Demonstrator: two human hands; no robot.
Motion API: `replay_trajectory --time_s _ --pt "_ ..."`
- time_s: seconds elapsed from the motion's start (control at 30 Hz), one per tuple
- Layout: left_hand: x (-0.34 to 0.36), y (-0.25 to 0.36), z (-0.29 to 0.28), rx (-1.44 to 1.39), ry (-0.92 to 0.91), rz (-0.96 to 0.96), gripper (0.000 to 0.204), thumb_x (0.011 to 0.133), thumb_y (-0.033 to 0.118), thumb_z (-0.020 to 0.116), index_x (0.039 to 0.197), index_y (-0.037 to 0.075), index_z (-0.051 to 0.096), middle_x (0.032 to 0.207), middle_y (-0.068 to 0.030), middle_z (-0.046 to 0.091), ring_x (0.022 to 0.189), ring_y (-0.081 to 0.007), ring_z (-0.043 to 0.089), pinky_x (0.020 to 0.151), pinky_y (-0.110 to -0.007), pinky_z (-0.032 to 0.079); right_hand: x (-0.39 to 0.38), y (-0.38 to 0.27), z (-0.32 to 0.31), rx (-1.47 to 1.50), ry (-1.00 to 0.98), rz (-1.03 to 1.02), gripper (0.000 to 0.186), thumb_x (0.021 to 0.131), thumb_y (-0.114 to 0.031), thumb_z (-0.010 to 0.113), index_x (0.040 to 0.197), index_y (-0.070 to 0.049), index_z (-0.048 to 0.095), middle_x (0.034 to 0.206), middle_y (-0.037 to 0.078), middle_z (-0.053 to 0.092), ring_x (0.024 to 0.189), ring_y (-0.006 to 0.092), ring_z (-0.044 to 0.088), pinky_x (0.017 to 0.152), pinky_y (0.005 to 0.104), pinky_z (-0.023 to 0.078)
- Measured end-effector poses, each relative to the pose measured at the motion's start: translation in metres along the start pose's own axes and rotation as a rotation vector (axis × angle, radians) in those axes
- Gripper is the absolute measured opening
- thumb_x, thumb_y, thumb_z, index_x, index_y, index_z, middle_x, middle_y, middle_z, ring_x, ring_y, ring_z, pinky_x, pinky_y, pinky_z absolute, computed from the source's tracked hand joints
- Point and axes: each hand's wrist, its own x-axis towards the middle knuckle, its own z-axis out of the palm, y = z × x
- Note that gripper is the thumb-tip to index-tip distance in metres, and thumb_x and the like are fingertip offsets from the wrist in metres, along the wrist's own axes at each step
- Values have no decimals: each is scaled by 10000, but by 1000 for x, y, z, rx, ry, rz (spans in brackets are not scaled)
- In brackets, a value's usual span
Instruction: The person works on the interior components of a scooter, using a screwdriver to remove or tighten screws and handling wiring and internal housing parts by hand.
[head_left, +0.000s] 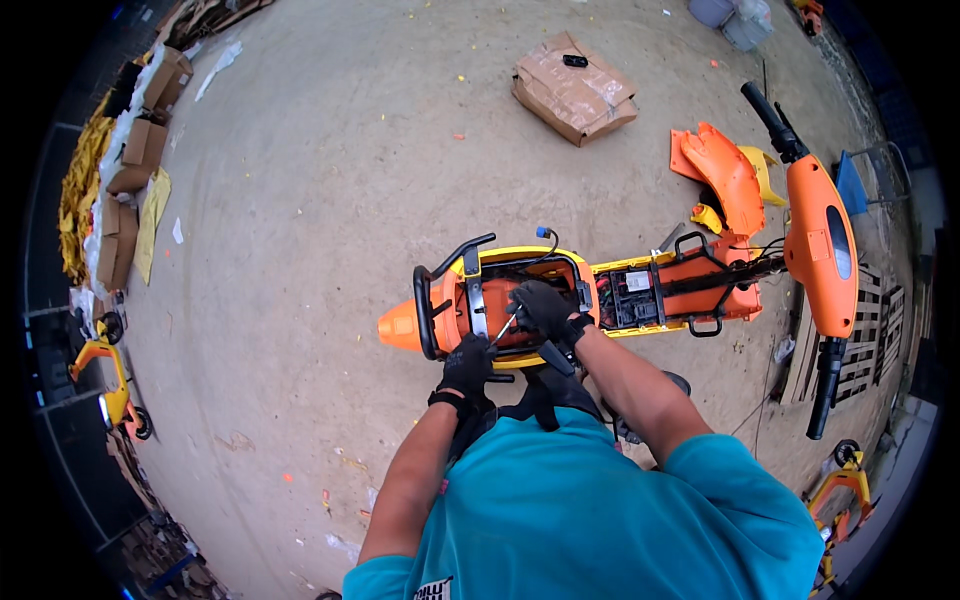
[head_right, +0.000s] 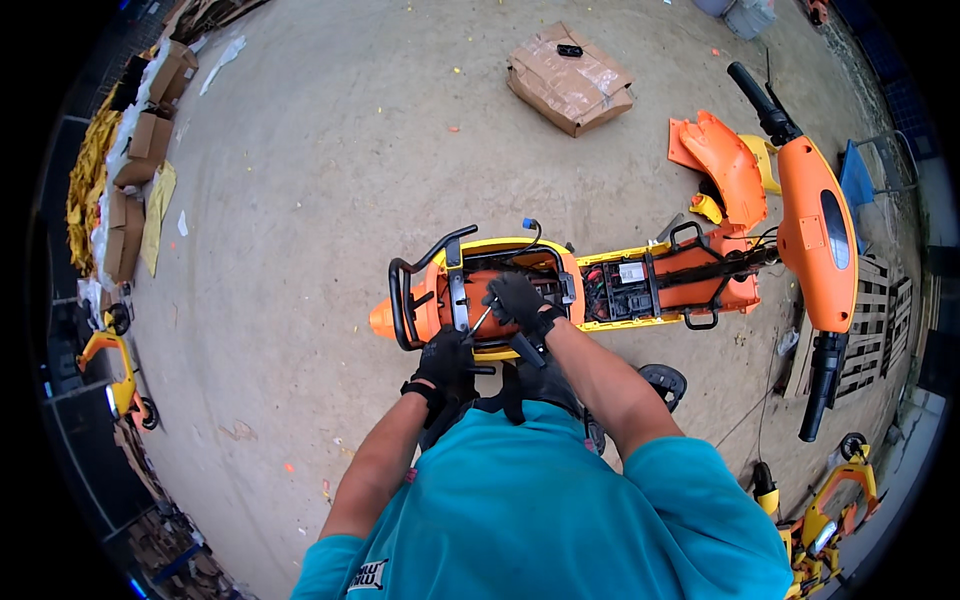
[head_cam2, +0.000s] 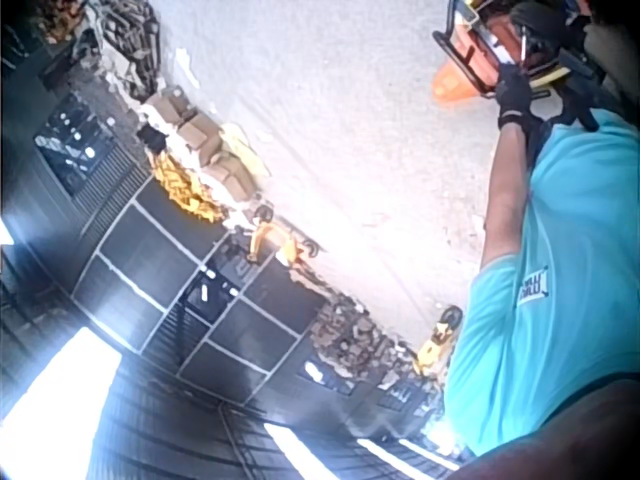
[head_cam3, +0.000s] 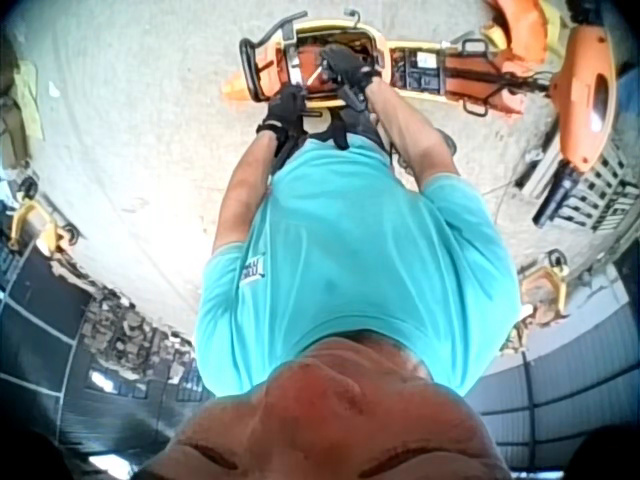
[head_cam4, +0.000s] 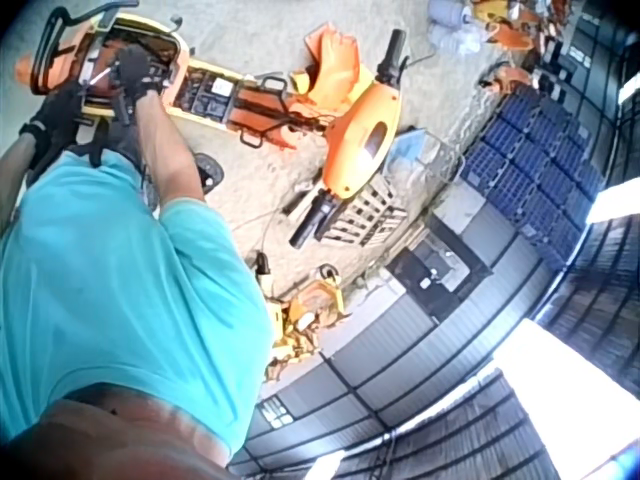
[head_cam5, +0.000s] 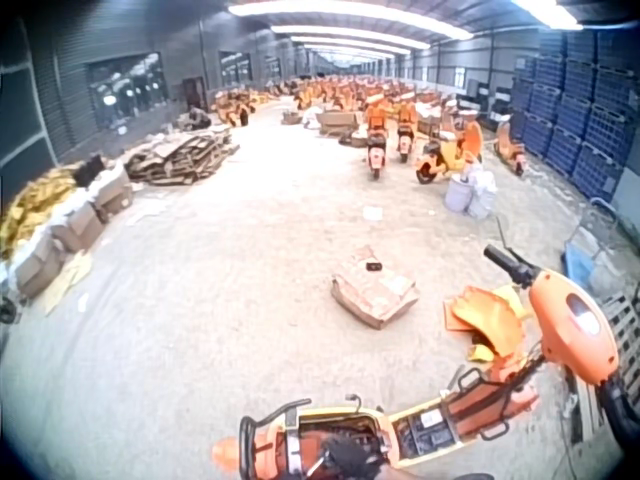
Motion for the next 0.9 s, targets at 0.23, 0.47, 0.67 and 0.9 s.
replay_trajectory --time_s 0.23,0.47,0.67,0.9 --pt "0 -1 1 10 19 22 251 912 234 524 874 9 629 829 -207 586 808 -392 595 716 -473 472 1 24 1 -455 5 -366 136 952 -204 554 987 -74 542 930 81 665 722 147 637 571 323 544" --pt "-2 2 -1 23 -7 -2 254 921 221 515 873 -2 625 826 -220 588 815 -398 597 716 -473 472 -4 24 7 90 69 -27 121 959 -168 541 1019 -65 524 984 119 661 871 194 688 724 344 599" --pt "-5 4 -2 10 11 -7 232 898 220 540 859 11 633 877 -213 583 830 -391 604 744 -477 481 5 37 10 34 64 -129 124 943 -134 563 1026 -44 541 969 108 657 874 195 690 722 328 588" --pt "-4 -3 6 11 40 -22 248 905 246 551 876 20 647 885 -200 591 838 -384 616 745 -473 485 -14 50 25 -254 -63 -326 152 901 -106 604 1032 -27 615 938 100 656 866 207 685 737 317 559"
